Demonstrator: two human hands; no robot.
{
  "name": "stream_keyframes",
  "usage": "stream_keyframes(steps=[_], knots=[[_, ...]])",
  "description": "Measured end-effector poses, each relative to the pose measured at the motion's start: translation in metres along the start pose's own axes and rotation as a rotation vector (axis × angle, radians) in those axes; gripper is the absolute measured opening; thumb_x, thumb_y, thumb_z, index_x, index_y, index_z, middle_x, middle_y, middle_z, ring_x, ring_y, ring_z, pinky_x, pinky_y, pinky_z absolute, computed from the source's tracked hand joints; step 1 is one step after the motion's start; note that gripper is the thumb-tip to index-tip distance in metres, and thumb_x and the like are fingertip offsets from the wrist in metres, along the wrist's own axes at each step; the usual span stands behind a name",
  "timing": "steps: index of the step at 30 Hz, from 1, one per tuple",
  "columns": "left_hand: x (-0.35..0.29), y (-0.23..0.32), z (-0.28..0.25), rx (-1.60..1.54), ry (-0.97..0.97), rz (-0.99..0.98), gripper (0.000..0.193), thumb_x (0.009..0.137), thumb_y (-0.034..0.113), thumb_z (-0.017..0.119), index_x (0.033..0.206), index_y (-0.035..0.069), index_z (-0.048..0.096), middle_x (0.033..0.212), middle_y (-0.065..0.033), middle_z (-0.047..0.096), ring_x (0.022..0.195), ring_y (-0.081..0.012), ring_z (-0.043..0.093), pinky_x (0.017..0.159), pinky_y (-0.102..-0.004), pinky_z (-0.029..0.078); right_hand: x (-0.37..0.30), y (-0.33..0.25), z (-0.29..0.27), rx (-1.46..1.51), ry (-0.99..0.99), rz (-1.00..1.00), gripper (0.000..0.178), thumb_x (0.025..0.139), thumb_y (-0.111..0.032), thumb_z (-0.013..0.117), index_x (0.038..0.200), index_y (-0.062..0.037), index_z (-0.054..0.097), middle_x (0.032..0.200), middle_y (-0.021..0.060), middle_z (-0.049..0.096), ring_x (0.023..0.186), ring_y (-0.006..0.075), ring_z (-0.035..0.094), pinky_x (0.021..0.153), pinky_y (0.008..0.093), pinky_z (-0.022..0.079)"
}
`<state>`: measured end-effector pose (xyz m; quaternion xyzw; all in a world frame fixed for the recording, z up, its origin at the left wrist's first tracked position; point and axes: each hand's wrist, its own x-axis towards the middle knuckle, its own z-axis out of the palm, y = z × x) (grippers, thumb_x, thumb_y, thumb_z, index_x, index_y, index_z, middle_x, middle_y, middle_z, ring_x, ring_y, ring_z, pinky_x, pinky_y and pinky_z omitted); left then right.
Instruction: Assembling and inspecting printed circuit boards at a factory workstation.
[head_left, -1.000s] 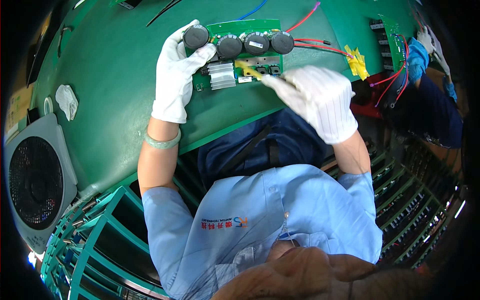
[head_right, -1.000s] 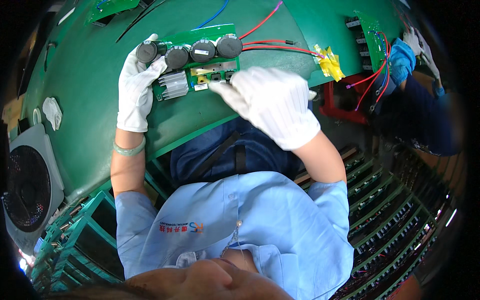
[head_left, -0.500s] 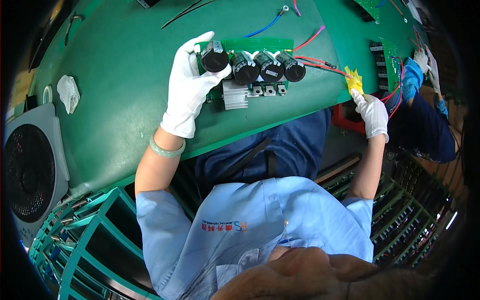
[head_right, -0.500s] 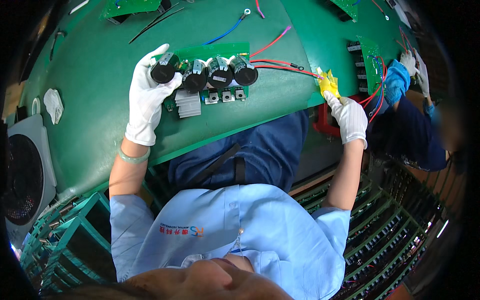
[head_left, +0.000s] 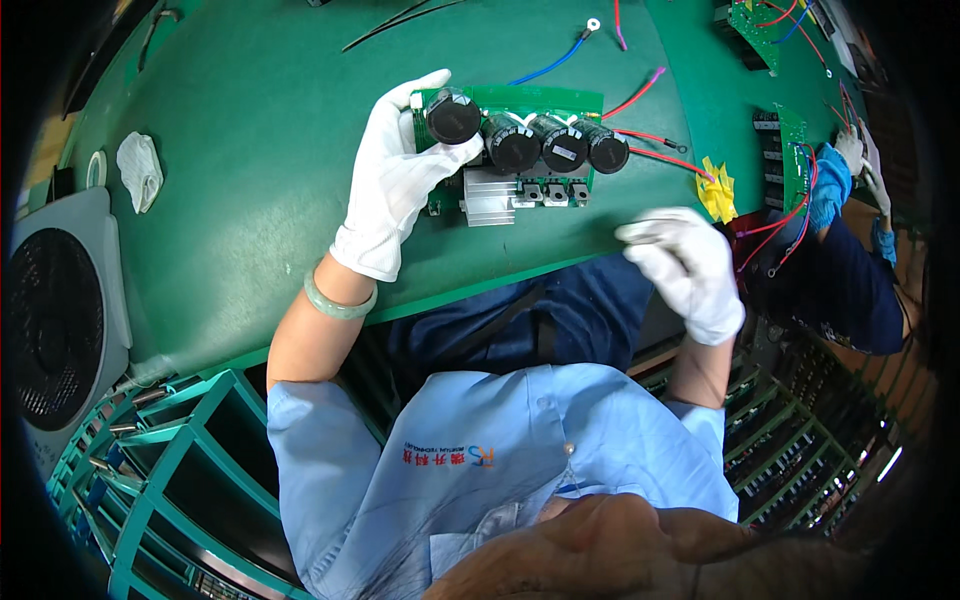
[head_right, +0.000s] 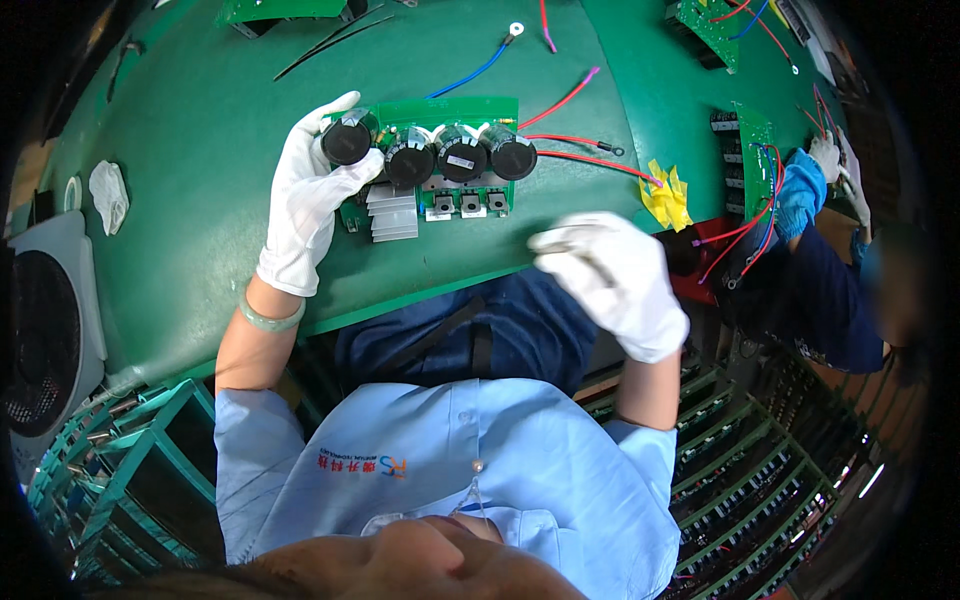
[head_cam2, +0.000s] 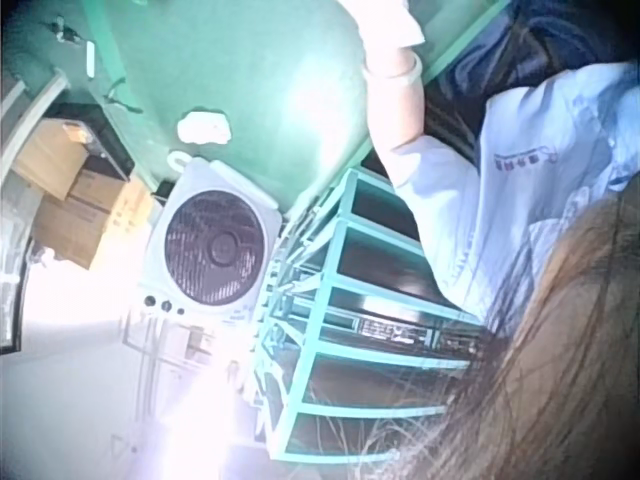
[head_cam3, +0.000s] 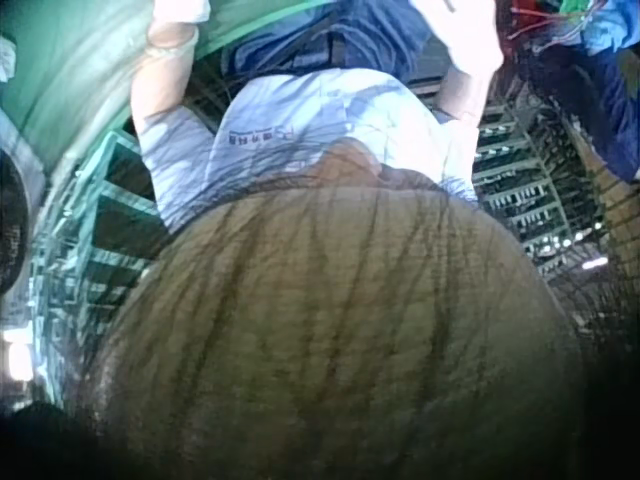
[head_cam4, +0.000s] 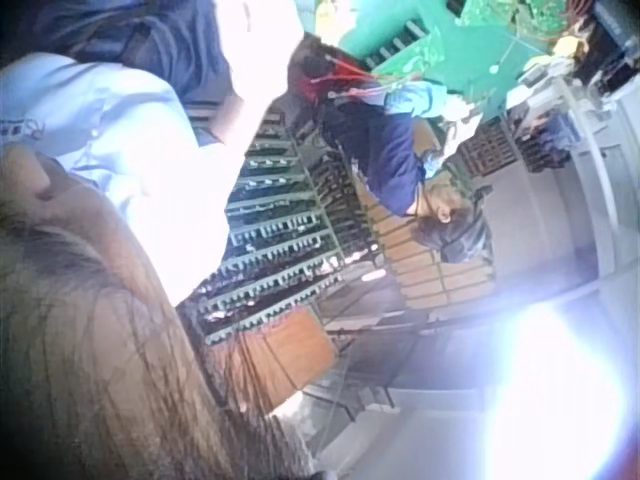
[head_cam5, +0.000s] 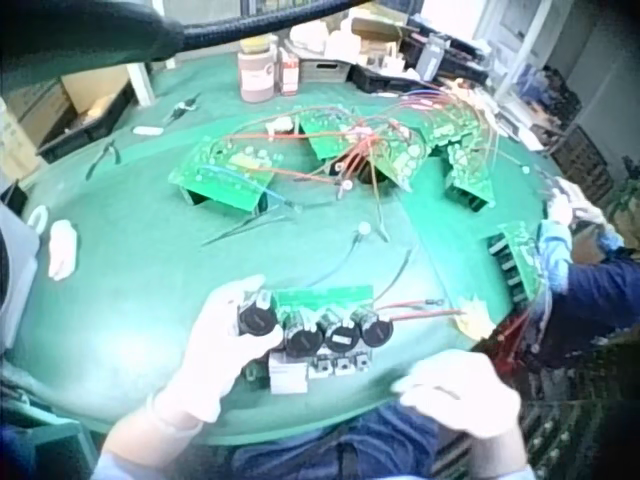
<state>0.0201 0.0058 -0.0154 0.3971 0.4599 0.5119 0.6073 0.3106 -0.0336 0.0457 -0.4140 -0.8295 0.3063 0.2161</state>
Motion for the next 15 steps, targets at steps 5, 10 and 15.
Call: stream_keyframes(steps=[5,10,15], knots=[[-0.002,-0.001,0.0,-0.007,0.011,0.008,0.062,0.078,-0.007,0.069,0.132,-0.001,0.04,0.116,-0.0087,0.053,0.101,-0.013,0.056,0.091,-0.0271,0.048,0.042,-0.019,0.042,-0.089,-0.204,-0.063,0.01,0.081,-0.017,0.067,0.082,-0.0071,0.065,0.11,0.0121,0.066,0.076,0.0265,0.066,0.066,0.0329,0.053],[-0.005,0.004,0.001,0.015,-0.032,-0.005,0.06,0.077,-0.014,0.066,0.128,0.001,0.038,0.129,-0.0125,0.05,0.108,-0.0151,0.055,0.095,-0.0294,0.048,0.036,-0.014,0.045,-0.229,-0.21,-0.065,0.009,0.079,-0.017,0.068,0.082,-0.0092,0.065,0.11,0.0086,0.066,0.065,0.0248,0.063,0.058,0.0328,0.05],[-0.009,0.0,0.002,-0.105,-0.08,0.08,0.066,0.075,-0.016,0.064,0.132,0.0,0.035,0.113,-0.012,0.053,0.102,-0.0183,0.057,0.092,-0.0319,0.051,0.01,0.006,0.031,-0.202,-0.129,-0.008,0.013,0.08,-0.019,0.07,0.084,-0.0076,0.065,0.108,0.0113,0.067,0.067,0.0262,0.065,0.059,0.0334,0.051]])
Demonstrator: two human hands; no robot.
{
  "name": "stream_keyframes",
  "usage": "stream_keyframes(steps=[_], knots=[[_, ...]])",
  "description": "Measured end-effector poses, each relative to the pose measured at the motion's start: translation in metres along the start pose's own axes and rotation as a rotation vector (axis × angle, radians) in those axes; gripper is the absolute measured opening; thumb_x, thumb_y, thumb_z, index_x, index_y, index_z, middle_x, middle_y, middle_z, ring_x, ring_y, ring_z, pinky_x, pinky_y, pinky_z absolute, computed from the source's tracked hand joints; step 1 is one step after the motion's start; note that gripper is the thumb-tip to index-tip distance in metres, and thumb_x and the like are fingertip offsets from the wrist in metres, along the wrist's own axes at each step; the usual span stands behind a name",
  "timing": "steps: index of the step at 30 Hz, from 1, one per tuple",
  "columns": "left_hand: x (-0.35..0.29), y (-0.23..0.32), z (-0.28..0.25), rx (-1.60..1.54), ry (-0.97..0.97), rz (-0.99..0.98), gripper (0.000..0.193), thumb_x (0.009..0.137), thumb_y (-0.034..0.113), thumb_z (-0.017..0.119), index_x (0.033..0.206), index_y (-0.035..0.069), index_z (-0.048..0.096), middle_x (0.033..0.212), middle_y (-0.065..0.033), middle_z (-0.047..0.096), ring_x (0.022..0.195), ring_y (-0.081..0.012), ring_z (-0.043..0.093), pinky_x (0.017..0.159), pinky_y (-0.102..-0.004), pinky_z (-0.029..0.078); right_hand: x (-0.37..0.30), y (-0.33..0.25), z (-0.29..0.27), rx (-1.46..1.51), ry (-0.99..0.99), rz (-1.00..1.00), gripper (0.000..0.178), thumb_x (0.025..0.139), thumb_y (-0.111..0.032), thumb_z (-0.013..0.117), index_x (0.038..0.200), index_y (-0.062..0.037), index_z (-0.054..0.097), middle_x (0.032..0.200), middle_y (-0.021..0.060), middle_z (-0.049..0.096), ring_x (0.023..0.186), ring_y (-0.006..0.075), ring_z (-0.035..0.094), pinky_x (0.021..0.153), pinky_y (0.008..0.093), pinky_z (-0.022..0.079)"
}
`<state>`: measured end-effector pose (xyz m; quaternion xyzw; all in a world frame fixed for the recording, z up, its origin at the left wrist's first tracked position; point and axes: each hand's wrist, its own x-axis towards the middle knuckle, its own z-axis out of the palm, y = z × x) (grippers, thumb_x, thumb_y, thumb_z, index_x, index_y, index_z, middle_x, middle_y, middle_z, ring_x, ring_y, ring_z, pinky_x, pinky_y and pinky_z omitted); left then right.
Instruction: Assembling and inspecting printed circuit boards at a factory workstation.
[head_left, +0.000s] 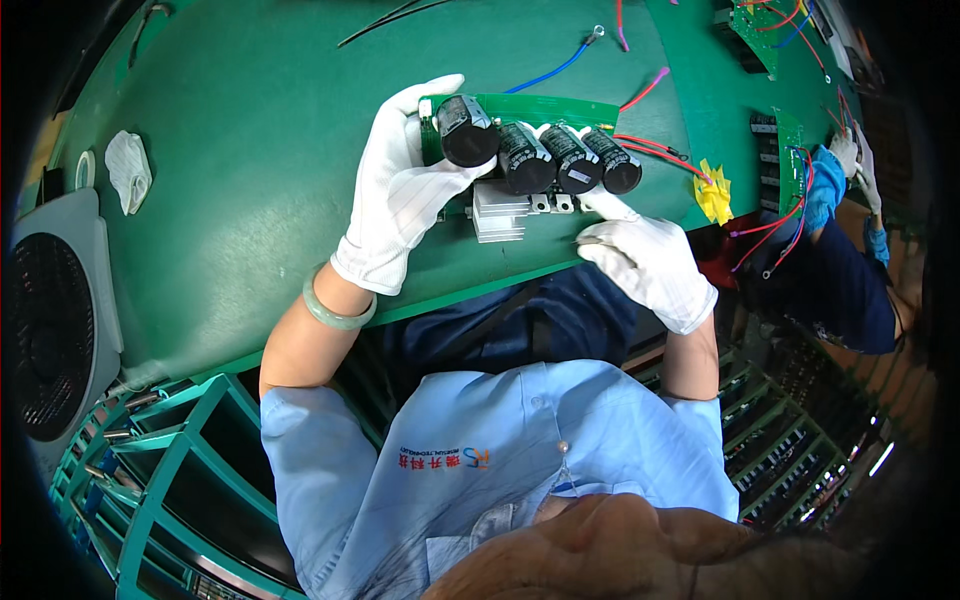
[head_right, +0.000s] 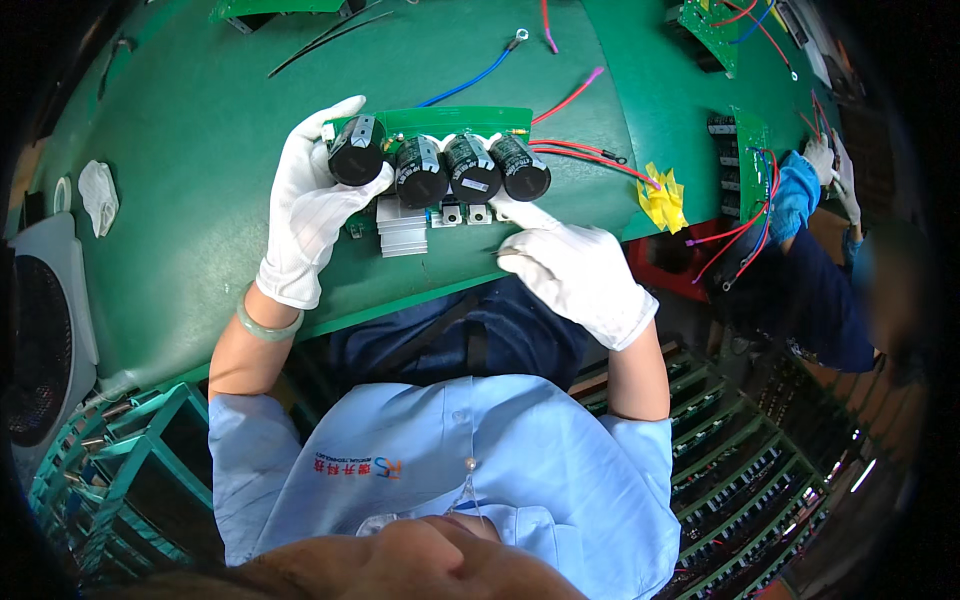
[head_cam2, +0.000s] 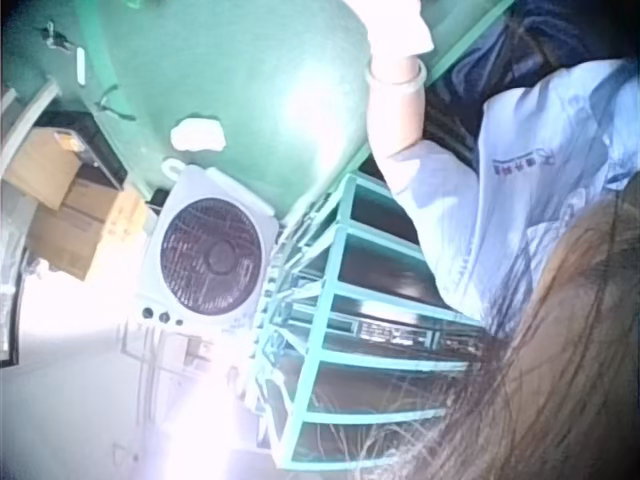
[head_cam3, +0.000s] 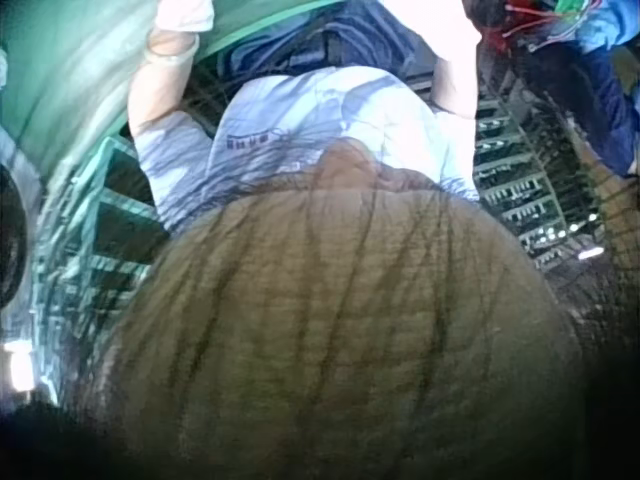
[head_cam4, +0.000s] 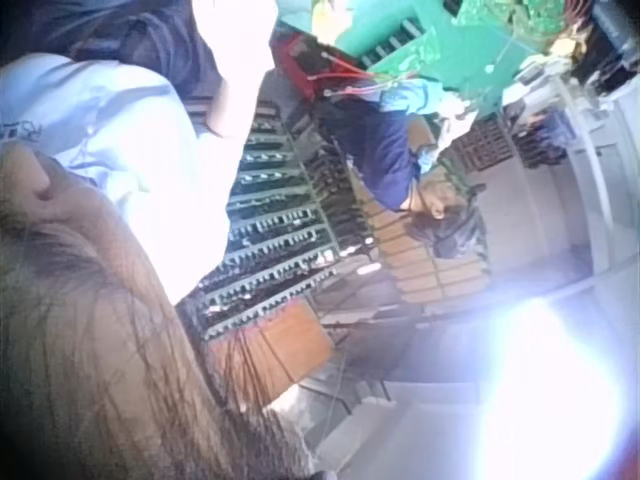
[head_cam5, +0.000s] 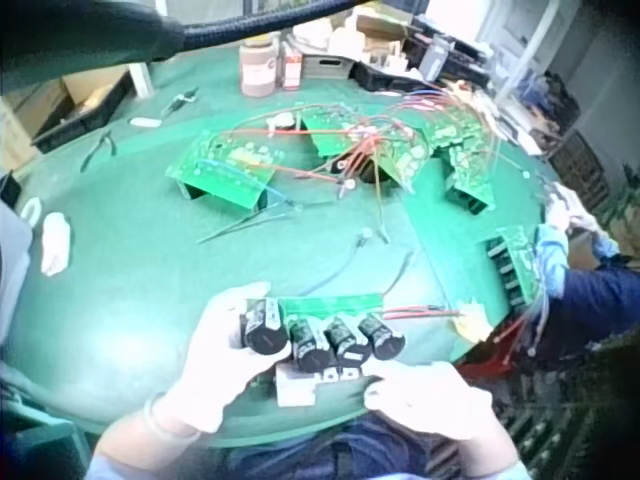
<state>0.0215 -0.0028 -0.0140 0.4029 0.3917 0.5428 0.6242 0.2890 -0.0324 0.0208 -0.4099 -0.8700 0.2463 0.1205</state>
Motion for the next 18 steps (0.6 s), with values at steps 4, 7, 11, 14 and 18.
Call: stream_keyframes(steps=[4,7,11,14,18], knots=[[0.003,-0.001,0.002,0.068,0.053,-0.04,0.063,0.077,-0.011,0.068,0.13,-0.001,0.037,0.113,-0.012,0.053,0.103,-0.0182,0.057,0.091,-0.0315,0.051,-0.019,0.009,-0.007,0.098,0.119,0.199,0.014,0.08,-0.013,0.07,0.089,-0.0024,0.067,0.093,0.011,0.071,0.065,0.0175,0.065,0.057,0.0272,0.05],[0.007,-0.001,-0.001,0.032,0.106,-0.112,0.06,0.077,-0.01,0.067,0.129,-0.002,0.039,0.114,-0.0126,0.052,0.104,-0.0179,0.057,0.09,-0.0304,0.052,-0.02,0.005,-0.014,0.069,0.283,0.286,0.015,0.082,-0.003,0.067,0.097,-0.0002,0.067,0.086,0.0078,0.068,0.071,0.016,0.063,0.065,0.0285,0.05],[0.008,-0.006,-0.005,0.092,0.141,-0.071,0.06,0.076,-0.007,0.071,0.128,-0.006,0.039,0.118,-0.0137,0.051,0.104,-0.0176,0.057,0.092,-0.0295,0.051,0.005,-0.003,0.006,-0.262,0.323,0.149,0.033,0.082,-0.004,0.061,0.115,-0.0075,0.06,0.091,0.0131,0.061,0.083,0.0286,0.061,0.072,0.0366,0.05],[0.008,-0.007,-0.007,0.069,0.125,-0.061,0.059,0.077,-0.007,0.071,0.128,-0.007,0.04,0.117,-0.0139,0.052,0.103,-0.0172,0.058,0.092,-0.0292,0.05,0.01,0.0,0.016,-0.301,0.322,0.035,0.038,0.081,-0.002,0.06,0.118,-0.0085,0.059,0.088,0.0114,0.062,0.079,0.0268,0.062,0.068,0.0356,0.05],[0.012,-0.008,-0.007,0.086,0.104,-0.041,0.055,0.079,-0.007,0.069,0.127,-0.008,0.04,0.109,-0.013,0.058,0.1,-0.0172,0.059,0.091,-0.0297,0.051,0.018,-0.003,0.023,-0.389,0.404,0.06,0.036,0.075,-0.001,0.062,0.11,-0.0087,0.06,0.077,0.0065,0.062,0.066,0.0224,0.061,0.058,0.0329,0.048]])
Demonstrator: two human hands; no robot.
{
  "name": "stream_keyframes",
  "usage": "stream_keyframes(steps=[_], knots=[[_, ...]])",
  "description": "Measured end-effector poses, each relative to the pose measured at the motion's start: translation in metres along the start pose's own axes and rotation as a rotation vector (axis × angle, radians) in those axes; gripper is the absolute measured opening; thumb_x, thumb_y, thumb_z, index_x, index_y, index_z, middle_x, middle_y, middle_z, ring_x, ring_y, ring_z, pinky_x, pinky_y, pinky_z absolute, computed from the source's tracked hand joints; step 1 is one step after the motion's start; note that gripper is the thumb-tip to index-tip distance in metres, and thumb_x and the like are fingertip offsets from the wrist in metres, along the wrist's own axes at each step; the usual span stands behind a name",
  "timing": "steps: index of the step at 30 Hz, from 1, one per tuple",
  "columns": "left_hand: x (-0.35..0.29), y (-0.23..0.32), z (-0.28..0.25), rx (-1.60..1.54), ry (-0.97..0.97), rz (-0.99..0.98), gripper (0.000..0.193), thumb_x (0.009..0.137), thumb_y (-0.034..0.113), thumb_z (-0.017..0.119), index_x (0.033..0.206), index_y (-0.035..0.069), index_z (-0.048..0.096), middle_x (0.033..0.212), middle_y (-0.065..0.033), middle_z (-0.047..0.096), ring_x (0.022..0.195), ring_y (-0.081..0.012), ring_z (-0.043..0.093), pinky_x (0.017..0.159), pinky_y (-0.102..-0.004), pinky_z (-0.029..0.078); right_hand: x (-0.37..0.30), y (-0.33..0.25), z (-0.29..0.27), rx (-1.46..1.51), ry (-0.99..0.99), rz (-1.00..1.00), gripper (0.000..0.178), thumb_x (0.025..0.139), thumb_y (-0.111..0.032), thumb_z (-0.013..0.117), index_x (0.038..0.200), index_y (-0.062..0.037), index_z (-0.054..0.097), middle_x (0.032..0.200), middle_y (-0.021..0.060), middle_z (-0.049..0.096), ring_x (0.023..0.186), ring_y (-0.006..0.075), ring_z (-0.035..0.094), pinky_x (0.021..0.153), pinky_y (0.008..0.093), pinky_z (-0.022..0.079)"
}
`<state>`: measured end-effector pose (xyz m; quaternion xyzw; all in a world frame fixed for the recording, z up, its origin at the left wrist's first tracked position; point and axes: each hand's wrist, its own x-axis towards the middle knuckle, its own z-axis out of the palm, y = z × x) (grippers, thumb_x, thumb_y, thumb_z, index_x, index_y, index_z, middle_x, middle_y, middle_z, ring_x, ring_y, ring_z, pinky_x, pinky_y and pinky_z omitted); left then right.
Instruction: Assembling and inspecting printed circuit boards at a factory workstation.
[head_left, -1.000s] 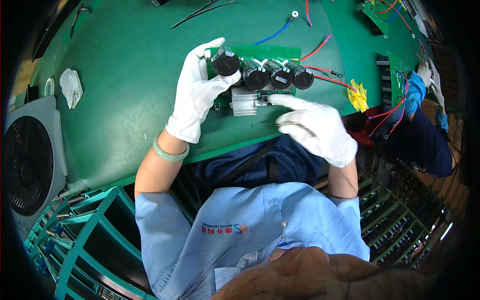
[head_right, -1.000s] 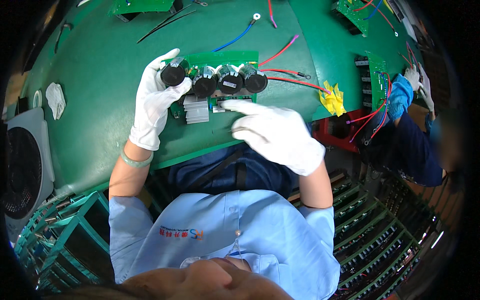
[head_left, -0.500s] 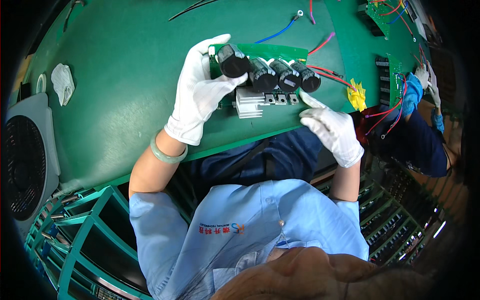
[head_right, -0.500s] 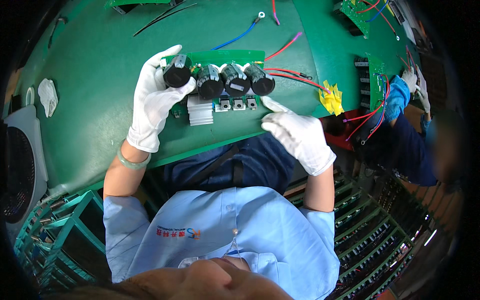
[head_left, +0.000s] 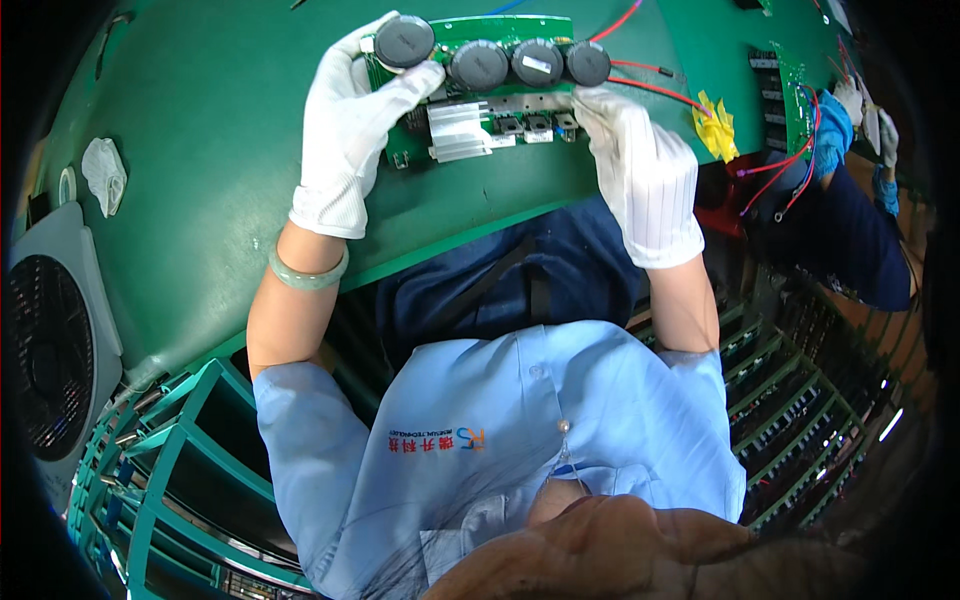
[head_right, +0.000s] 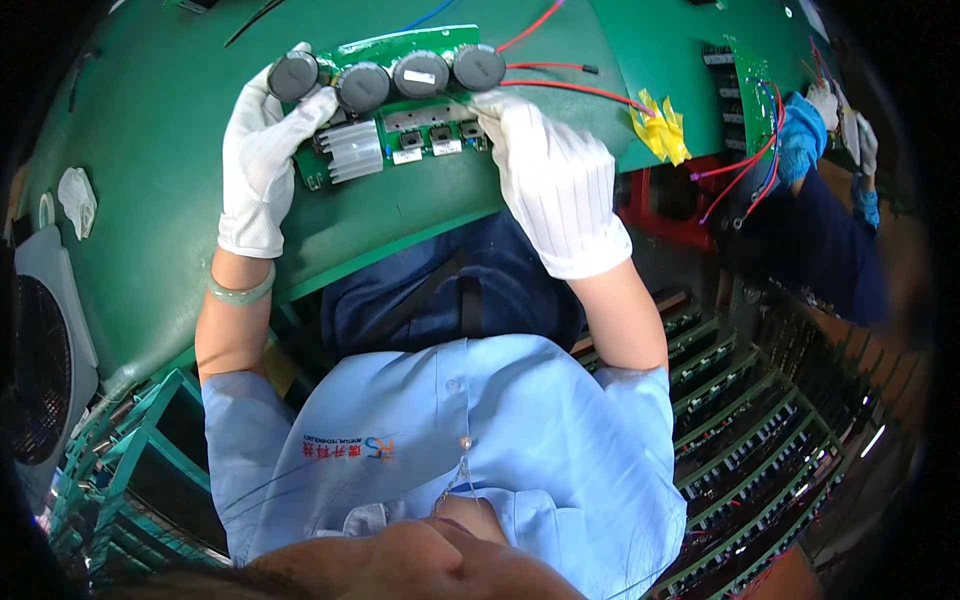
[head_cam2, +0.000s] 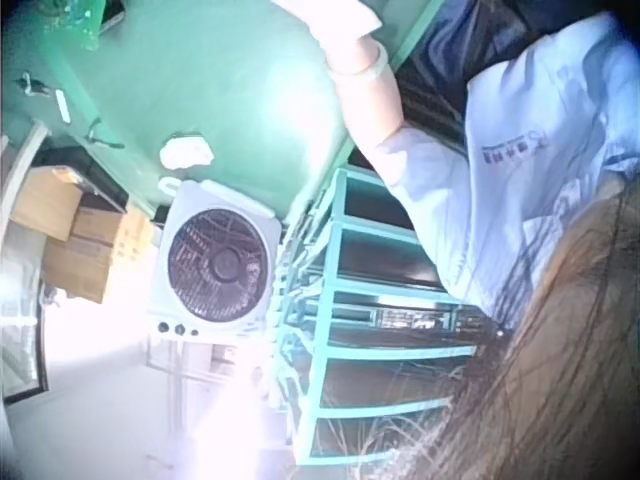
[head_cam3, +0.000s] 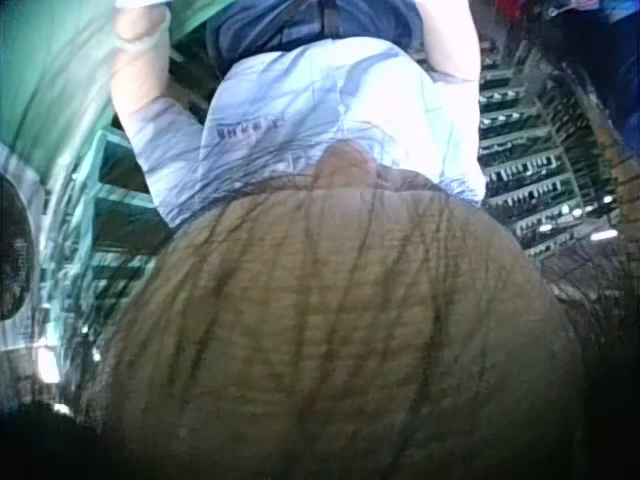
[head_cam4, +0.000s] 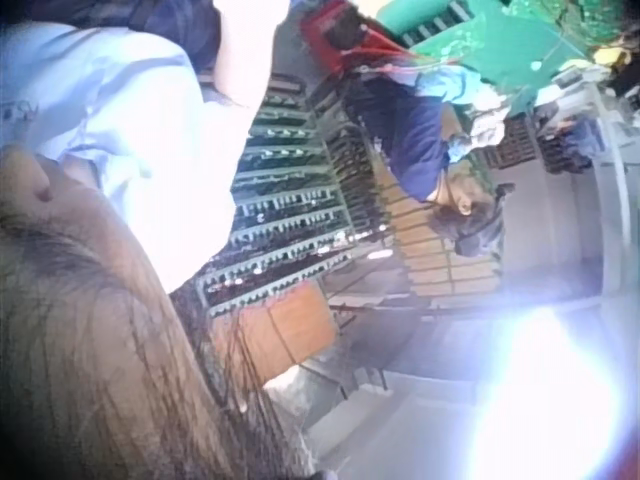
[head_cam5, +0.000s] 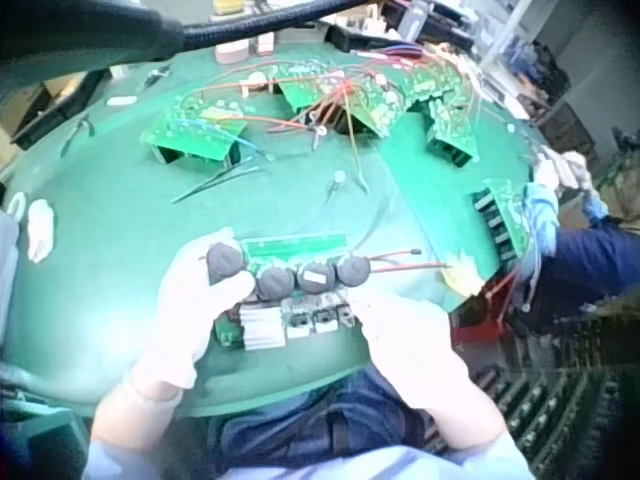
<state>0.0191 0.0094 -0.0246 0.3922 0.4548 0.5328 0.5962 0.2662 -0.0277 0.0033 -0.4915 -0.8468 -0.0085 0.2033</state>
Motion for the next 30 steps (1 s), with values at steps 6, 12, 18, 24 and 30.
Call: stream_keyframes(steps=[6,12,18,24,30], knots=[[-0.002,-0.002,-0.006,0.118,0.009,0.008,0.049,0.084,0.002,0.065,0.125,-0.011,0.041,0.114,-0.0149,0.057,0.105,-0.0184,0.058,0.096,-0.0299,0.045,0.01,-0.003,0.007,-0.173,0.072,-0.072,0.026,0.07,-0.002,0.06,0.095,-0.0101,0.059,0.072,0.0052,0.061,0.064,0.0205,0.062,0.053,0.0319,0.046],[-0.004,-0.003,-0.006,0.14,0.0,0.039,0.052,0.085,0.003,0.064,0.127,-0.013,0.039,0.118,-0.0164,0.055,0.108,-0.0194,0.057,0.098,-0.0306,0.044,0.01,0.011,0.008,-0.114,0.058,-0.191,0.025,0.072,-0.005,0.061,0.096,-0.0117,0.059,0.074,0.0039,0.062,0.065,0.0197,0.063,0.052,0.0316,0.046],[-0.002,-0.003,-0.007,0.149,-0.02,0.042,0.054,0.085,0.003,0.064,0.129,-0.014,0.038,0.12,-0.0173,0.053,0.11,-0.0197,0.055,0.099,-0.0316,0.043,0.006,0.011,0.001,-0.042,0.062,-0.087,0.026,0.072,-0.005,0.065,0.097,-0.0109,0.063,0.079,0.0043,0.064,0.068,0.0208,0.063,0.059,0.0327,0.049],[-0.005,0.005,-0.002,0.083,-0.026,0.003,0.056,0.084,0.002,0.064,0.131,-0.014,0.037,0.119,-0.017,0.053,0.109,-0.0198,0.055,0.099,-0.0315,0.043,-0.015,0.024,0.01,0.11,0.197,0.013,0.025,0.074,-0.005,0.069,0.098,-0.008,0.066,0.089,0.0072,0.069,0.075,0.0234,0.067,0.064,0.0313,0.052],[-0.006,0.016,0.0,0.031,0.002,0.071,0.06,0.074,-0.01,0.072,0.127,-0.007,0.042,0.119,-0.0142,0.053,0.105,-0.0183,0.056,0.093,-0.0302,0.05,-0.031,0.043,0.038,-0.037,0.419,0.289,0.022,0.077,-0.008,0.069,0.099,-0.0063,0.067,0.089,0.0092,0.069,0.079,0.0268,0.066,0.071,0.0333,0.053]])
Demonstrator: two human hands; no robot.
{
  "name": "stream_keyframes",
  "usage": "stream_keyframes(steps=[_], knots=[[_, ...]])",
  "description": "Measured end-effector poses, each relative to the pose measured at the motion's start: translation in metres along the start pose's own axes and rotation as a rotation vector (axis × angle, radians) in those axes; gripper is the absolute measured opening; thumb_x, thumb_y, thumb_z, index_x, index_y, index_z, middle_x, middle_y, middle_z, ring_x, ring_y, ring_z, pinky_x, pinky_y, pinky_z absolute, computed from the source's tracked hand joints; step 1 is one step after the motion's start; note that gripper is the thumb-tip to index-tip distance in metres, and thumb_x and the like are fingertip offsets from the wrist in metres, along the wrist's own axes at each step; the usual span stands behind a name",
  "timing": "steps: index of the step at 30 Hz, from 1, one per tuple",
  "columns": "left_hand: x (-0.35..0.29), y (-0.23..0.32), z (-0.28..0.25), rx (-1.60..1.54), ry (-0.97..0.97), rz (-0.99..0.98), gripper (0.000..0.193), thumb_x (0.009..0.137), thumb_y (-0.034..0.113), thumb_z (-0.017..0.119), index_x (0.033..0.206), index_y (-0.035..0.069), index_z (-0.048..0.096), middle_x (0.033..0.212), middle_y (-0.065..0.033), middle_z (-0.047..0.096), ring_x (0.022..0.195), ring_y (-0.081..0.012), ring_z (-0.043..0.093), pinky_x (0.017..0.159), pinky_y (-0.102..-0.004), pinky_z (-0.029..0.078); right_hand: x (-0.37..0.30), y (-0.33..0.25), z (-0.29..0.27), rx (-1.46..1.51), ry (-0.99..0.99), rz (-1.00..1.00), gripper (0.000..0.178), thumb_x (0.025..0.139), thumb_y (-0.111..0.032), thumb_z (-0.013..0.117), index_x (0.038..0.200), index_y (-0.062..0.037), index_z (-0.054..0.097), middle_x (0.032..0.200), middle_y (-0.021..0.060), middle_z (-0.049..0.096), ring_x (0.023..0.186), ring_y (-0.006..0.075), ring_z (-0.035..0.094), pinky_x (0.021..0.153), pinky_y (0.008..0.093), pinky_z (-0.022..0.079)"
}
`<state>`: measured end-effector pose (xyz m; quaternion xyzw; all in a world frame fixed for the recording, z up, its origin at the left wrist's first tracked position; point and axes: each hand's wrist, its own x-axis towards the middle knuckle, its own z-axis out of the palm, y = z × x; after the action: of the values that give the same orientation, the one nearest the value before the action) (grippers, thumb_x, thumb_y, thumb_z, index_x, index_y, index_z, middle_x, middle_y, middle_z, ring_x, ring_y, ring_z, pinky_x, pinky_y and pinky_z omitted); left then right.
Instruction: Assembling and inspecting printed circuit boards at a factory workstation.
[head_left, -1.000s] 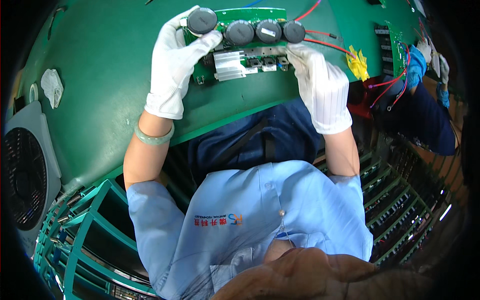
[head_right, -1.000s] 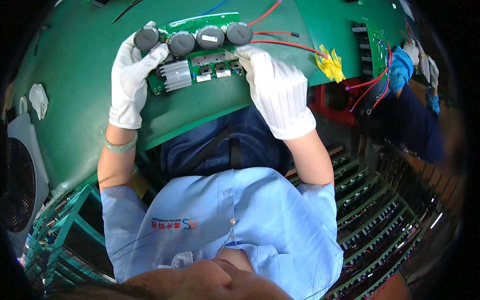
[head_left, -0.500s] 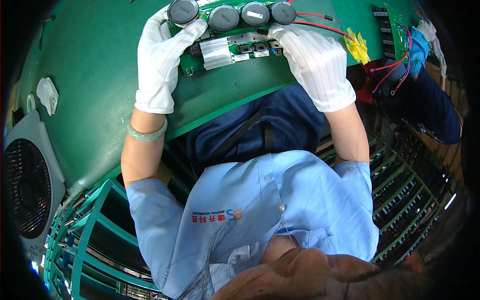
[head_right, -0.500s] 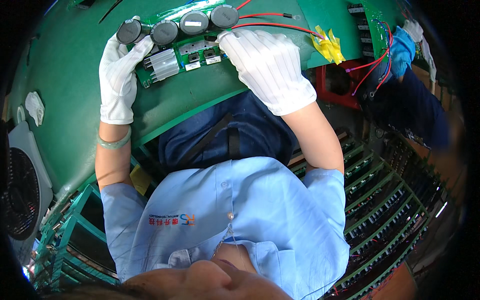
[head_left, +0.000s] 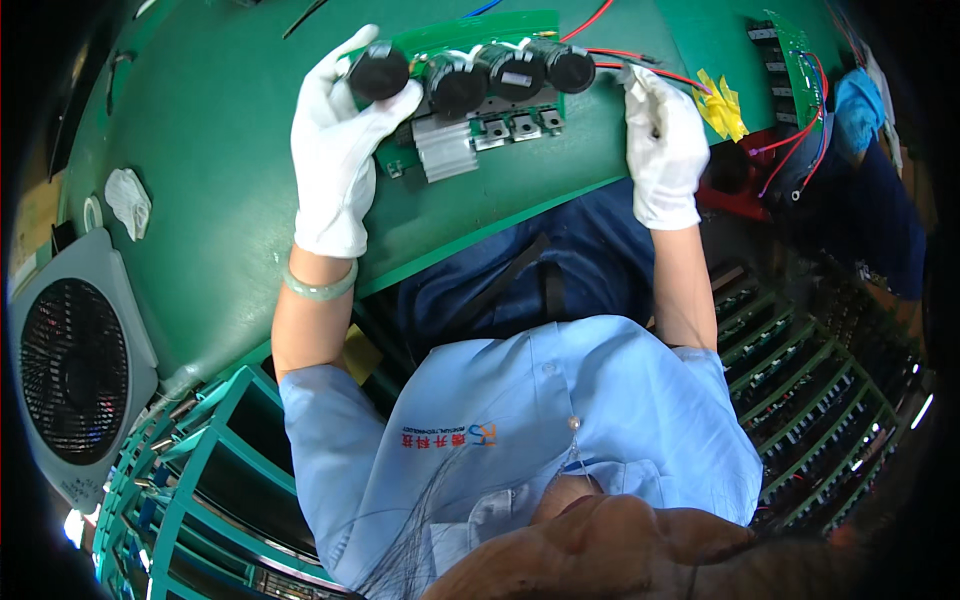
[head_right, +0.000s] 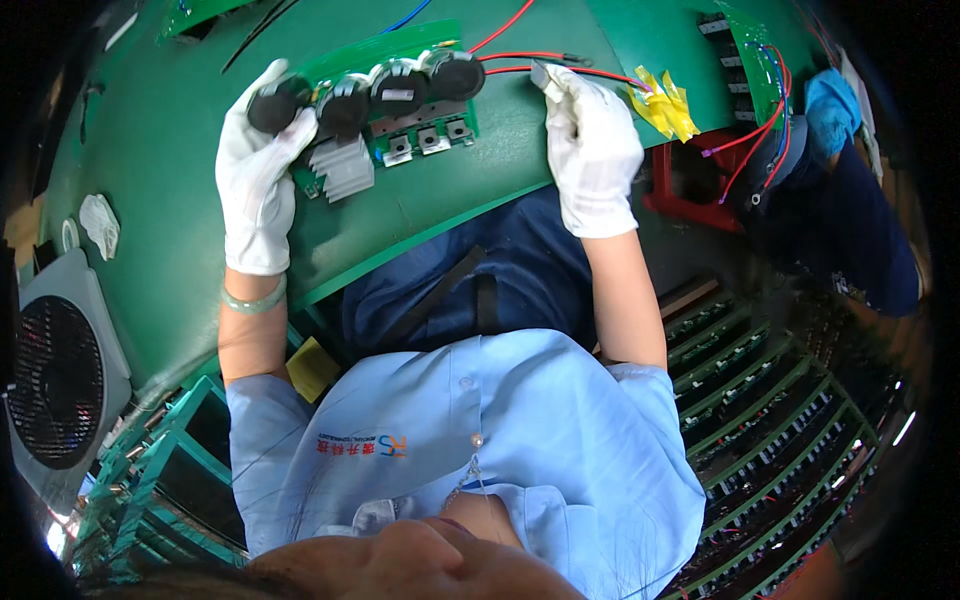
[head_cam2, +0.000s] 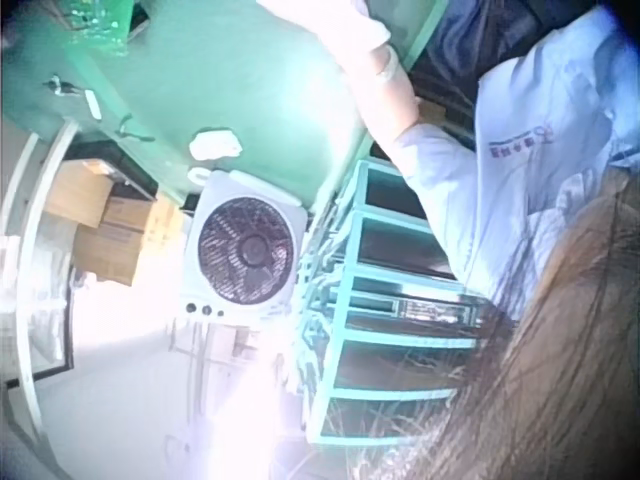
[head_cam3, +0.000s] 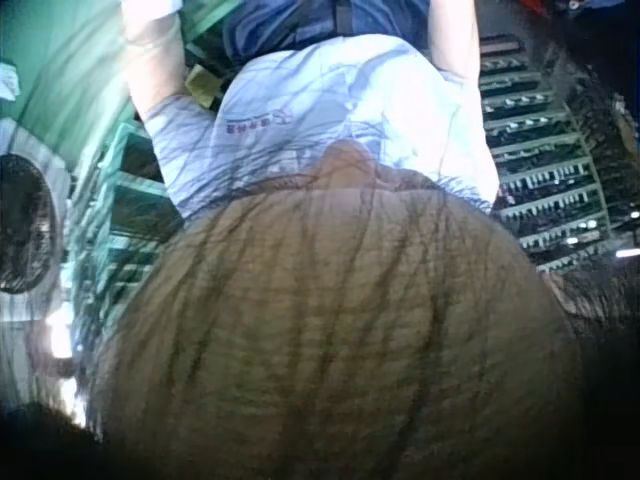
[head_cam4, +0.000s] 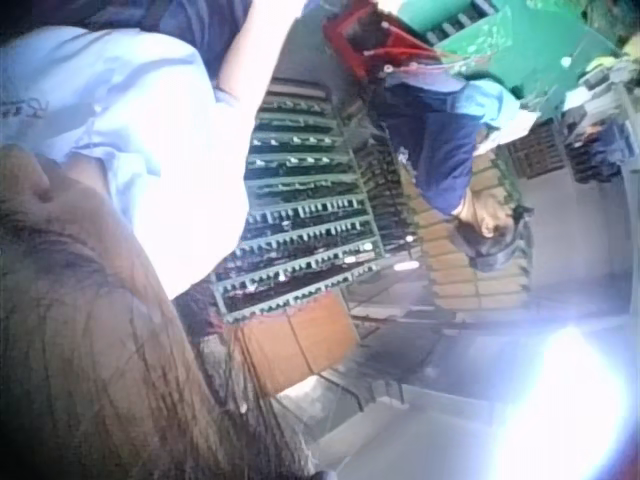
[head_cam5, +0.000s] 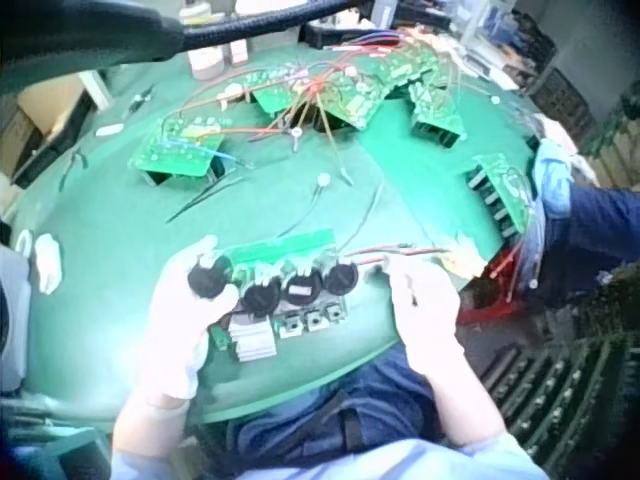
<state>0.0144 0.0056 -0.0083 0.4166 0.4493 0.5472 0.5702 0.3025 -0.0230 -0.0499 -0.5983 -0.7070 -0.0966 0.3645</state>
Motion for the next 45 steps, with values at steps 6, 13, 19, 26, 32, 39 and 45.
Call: stream_keyframes(steps=[6,13,19,26,32,39,45], knots=[[-0.023,0.027,-0.001,0.565,-0.148,0.648,0.046,0.07,-0.014,0.056,0.115,-0.003,0.056,0.114,-0.0245,0.062,0.106,-0.0306,0.062,0.097,-0.0398,0.045,-0.002,-0.003,0.005,-0.014,-0.012,0.038,0.025,0.074,-0.002,0.07,0.097,-0.0031,0.062,0.094,0.0109,0.068,0.083,0.0307,0.065,0.076,0.036,0.053],[-0.027,0.015,0.019,0.53,-0.215,0.653,0.035,0.073,-0.016,0.054,0.101,0.002,0.063,0.107,-0.0198,0.067,0.104,-0.034,0.064,0.097,-0.0456,0.046,-0.005,0.0,0.002,0.042,0.025,0.047,0.029,0.072,-0.001,0.069,0.1,-0.0043,0.063,0.095,0.0106,0.068,0.083,0.0305,0.065,0.075,0.0357,0.052],[-0.014,0.021,0.019,0.815,-0.389,0.92,0.024,0.074,-0.009,0.06,0.093,0.004,0.067,0.101,-0.0185,0.068,0.101,-0.0344,0.065,0.095,-0.0443,0.047,-0.006,0.001,0.008,0.076,0.061,0.037,0.025,0.074,-0.005,0.063,0.099,-0.008,0.064,0.089,0.0088,0.066,0.076,0.027,0.063,0.067,0.0357,0.051],[0.007,0.023,0.002,0.501,0.277,0.502,0.066,0.069,-0.016,0.07,0.128,-0.003,0.043,0.104,-0.0113,0.059,0.095,-0.0189,0.06,0.085,-0.0302,0.051,-0.003,0.0,0.004,0.072,0.032,0.067,0.027,0.076,-0.004,0.068,0.103,-0.0073,0.065,0.091,0.0105,0.067,0.081,0.0295,0.064,0.072,0.0342,0.051],[0.031,0.006,-0.04,0.126,0.236,0.268,0.054,0.078,-0.012,0.063,0.128,0.0,0.046,0.118,-0.0117,0.054,0.1,-0.0179,0.056,0.094,-0.0294,0.046,0.011,-0.027,-0.009,0.511,-0.281,0.231,0.027,0.087,-0.01,0.062,0.114,-0.0126,0.064,0.092,0.0082,0.066,0.074,0.0185,0.062,0.066,0.0294,0.05],[0.032,0.009,-0.039,0.012,0.236,0.222,0.057,0.076,-0.014,0.06,0.129,-0.001,0.044,0.112,-0.0122,0.054,0.097,-0.0163,0.056,0.093,-0.0277,0.046,0.041,-0.06,0.036,1.498,-0.608,0.569,0.033,0.097,-0.02,0.051,0.116,0.005,0.058,0.116,0.011,0.062,0.104,0.0176,0.059,0.096,0.0278,0.044],[0.034,0.01,-0.039,0.025,0.224,0.175,0.057,0.078,-0.014,0.061,0.13,-0.001,0.043,0.111,-0.0127,0.055,0.096,-0.0162,0.057,0.091,-0.0276,0.047,0.037,-0.099,0.058,1.726,-0.944,0.817,0.035,0.094,-0.025,0.055,0.112,0.0035,0.06,0.116,0.0151,0.062,0.111,0.0261,0.059,0.098,0.035,0.047]])
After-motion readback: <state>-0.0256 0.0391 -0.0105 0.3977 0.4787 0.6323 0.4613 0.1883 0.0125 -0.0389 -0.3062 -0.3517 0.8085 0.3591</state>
